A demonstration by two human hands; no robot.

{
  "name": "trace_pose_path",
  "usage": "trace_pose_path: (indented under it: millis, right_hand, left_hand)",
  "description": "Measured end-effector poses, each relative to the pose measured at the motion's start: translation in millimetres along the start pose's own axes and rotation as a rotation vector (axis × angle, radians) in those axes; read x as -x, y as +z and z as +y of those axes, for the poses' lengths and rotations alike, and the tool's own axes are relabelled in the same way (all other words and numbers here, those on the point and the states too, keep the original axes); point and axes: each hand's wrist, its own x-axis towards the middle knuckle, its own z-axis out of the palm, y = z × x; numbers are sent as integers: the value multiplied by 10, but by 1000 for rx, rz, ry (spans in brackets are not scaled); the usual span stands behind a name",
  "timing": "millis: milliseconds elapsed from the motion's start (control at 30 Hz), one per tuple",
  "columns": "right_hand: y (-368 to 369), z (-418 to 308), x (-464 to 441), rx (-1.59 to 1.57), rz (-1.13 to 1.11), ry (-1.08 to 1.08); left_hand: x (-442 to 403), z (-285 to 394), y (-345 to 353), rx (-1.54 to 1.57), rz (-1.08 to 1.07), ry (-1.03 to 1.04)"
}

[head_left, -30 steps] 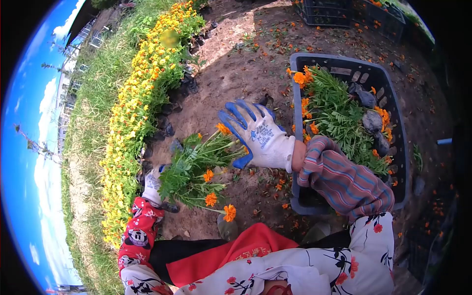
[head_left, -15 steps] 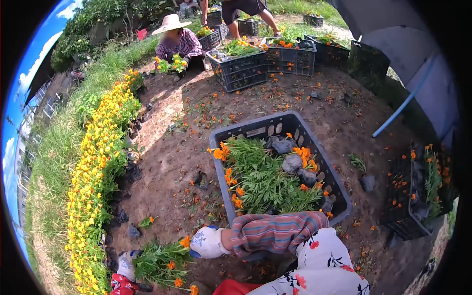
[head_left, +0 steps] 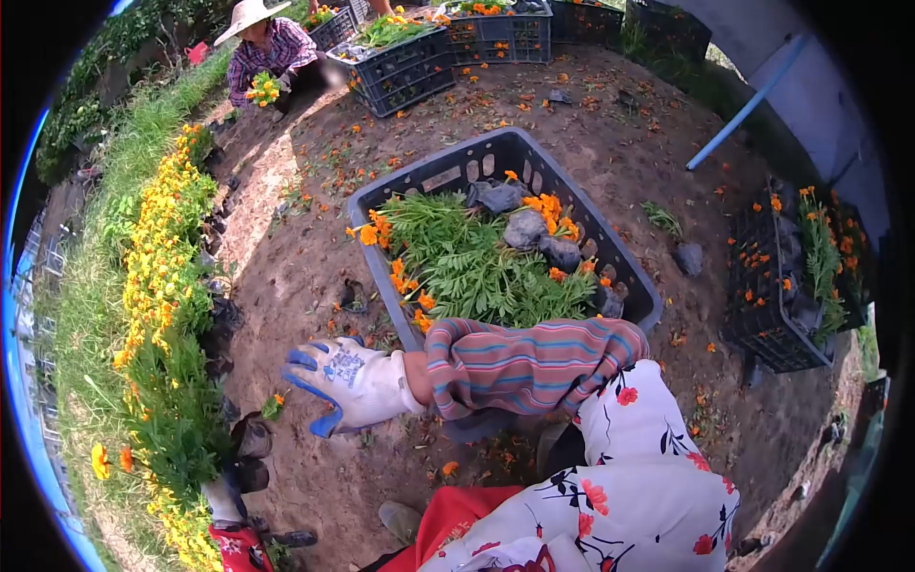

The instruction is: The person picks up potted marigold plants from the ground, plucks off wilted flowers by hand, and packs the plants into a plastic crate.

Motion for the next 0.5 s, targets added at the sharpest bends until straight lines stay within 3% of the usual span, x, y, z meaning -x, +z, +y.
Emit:
trace_pose_path:
  millis: [33, 67, 133, 167, 200, 233, 267, 333, 400, 433, 500]
  right_hand:
    - [-251, -99, -56, 14, -34, 38]
    - [-211, -43, -121, 61, 94, 5]
    - [-512, -88, -206, 162, 133, 5]
    - [-729, -122, -215, 199, 151, 10]
    - [-875, -138, -161, 184, 129, 30]
    - [-1047, -157, -77, 207, 143, 86]
    - [-1249, -173, 23, 241, 161, 136]
    - [-1676, -180, 252, 331, 205, 225]
    - [-1954, 27, 552, 426, 302, 208]
    - [-2044, 127, 772, 452, 314, 159]
    - [-2179, -1, 1179, 662, 243, 298]
  left_hand:
    - [-9, 323, -125, 275, -163, 46]
    - [190, 1394, -219, 830, -113, -357]
    - [-56, 1858, -74, 1075, -296, 114]
    - [0, 2445, -239, 1140, -603, 204]
    - [-92, 2665, -99, 1010, -468, 435]
    - [-96, 3066, -89, 1184, -571, 469]
    - [-64, 3418, -78, 1067, -513, 773]
    - [6, 3932, -81, 920, -402, 954]
    - [72, 4305, 129, 1460, -746, 896]
    - [71, 4463, 213, 1355, -707, 1071]
    - [252, 4654, 218, 1205, -696, 1352]
